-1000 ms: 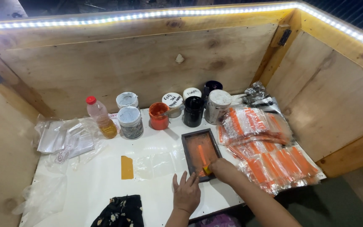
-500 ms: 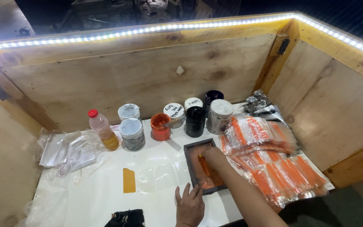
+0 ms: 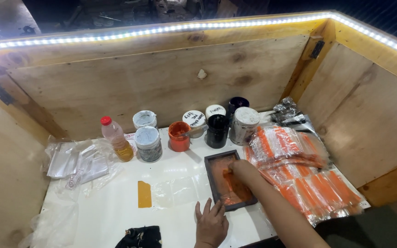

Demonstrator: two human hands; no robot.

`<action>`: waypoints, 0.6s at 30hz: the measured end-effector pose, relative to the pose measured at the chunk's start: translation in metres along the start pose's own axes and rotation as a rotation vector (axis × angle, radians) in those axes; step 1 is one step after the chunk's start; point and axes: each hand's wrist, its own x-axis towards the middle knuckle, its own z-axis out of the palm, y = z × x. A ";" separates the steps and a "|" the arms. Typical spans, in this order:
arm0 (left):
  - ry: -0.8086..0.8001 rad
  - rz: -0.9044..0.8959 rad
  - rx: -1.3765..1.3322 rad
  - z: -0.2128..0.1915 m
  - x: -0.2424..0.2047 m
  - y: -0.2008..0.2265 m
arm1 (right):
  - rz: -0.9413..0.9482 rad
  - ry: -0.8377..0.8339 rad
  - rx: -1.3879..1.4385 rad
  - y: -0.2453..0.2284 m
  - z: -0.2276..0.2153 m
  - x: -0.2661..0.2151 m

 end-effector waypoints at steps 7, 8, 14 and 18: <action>0.015 0.009 0.024 0.000 0.001 -0.001 | -0.105 0.275 -0.185 -0.002 0.033 0.025; 0.007 0.015 0.042 0.001 0.002 -0.003 | -0.097 0.150 -0.198 -0.003 0.029 0.023; 0.032 0.016 0.055 0.000 -0.002 -0.001 | -0.162 0.046 -0.091 -0.022 -0.002 -0.036; 0.069 0.021 0.068 0.005 -0.003 -0.002 | -0.116 -0.016 0.004 -0.041 -0.019 -0.071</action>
